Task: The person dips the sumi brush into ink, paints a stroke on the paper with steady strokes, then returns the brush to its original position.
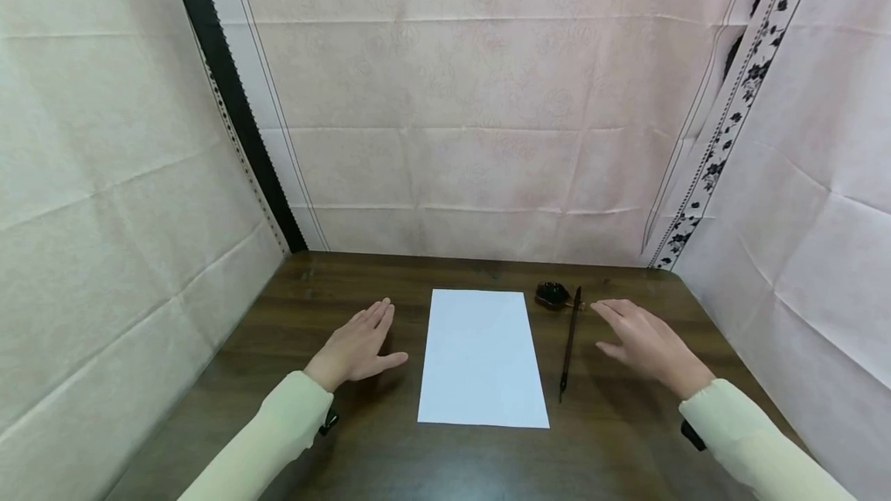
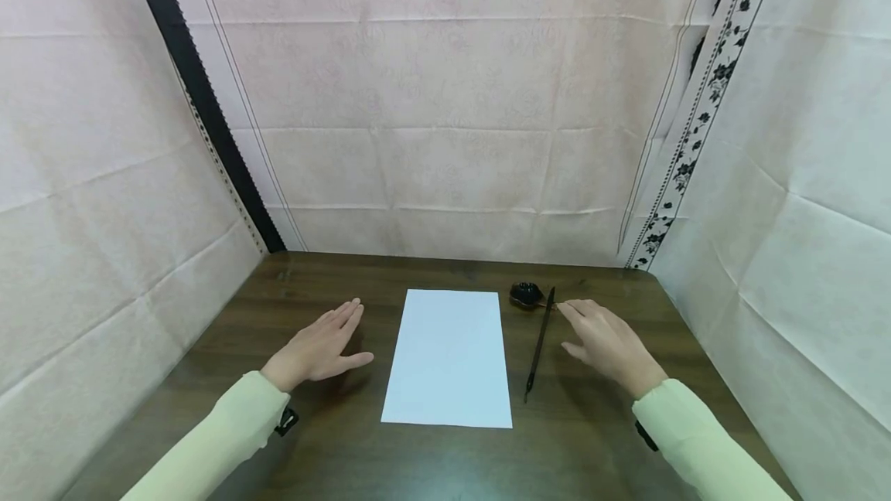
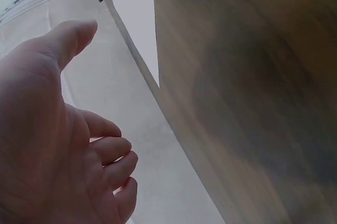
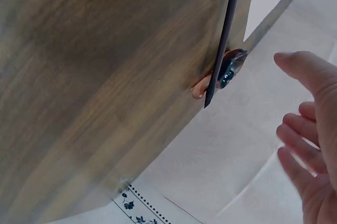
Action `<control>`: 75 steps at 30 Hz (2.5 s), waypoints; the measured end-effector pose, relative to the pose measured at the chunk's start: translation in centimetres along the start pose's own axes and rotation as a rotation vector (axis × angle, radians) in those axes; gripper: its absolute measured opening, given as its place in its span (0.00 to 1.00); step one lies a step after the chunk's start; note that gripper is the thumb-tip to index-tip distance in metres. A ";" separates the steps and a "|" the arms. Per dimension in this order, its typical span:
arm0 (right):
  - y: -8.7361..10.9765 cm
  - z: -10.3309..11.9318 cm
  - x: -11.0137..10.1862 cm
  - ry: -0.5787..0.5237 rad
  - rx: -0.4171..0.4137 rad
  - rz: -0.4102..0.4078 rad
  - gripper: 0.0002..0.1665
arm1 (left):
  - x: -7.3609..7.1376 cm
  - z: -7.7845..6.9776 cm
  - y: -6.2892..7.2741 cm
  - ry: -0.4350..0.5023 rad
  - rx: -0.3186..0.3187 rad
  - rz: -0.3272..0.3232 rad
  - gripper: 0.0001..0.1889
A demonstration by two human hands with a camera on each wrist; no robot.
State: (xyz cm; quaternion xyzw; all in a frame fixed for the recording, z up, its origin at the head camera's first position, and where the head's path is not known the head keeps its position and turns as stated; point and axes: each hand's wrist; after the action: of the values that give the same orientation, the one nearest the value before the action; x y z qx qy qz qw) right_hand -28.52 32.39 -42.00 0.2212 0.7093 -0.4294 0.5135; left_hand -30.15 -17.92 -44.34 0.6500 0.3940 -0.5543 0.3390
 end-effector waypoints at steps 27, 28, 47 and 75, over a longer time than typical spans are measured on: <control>-3.3 -0.1 6.2 0.135 -0.231 0.057 0.29 | 3.0 -4.3 -2.8 0.026 0.057 0.133 0.50; -3.3 -0.2 6.4 0.143 -0.232 0.056 0.29 | 3.1 -4.3 -2.8 0.029 0.055 0.134 0.50; -3.4 -0.2 8.3 0.216 -0.309 -0.014 0.17 | 4.1 -4.6 -2.8 0.011 0.018 0.209 0.50; -3.7 -1.8 8.8 0.411 -0.490 -0.009 0.19 | 3.4 -5.6 -3.1 -0.015 0.004 0.256 0.50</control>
State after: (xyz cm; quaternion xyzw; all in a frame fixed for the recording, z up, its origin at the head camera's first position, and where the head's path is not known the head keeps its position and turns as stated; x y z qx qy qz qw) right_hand -35.57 30.84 -48.47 0.1701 0.8813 -0.1945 0.3956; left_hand -30.11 -11.07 -46.86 0.6915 0.3044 -0.5122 0.4086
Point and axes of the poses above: each hand's wrist, its own y-axis away from the middle knuckle, its own x-axis out of the palm, z = x × y
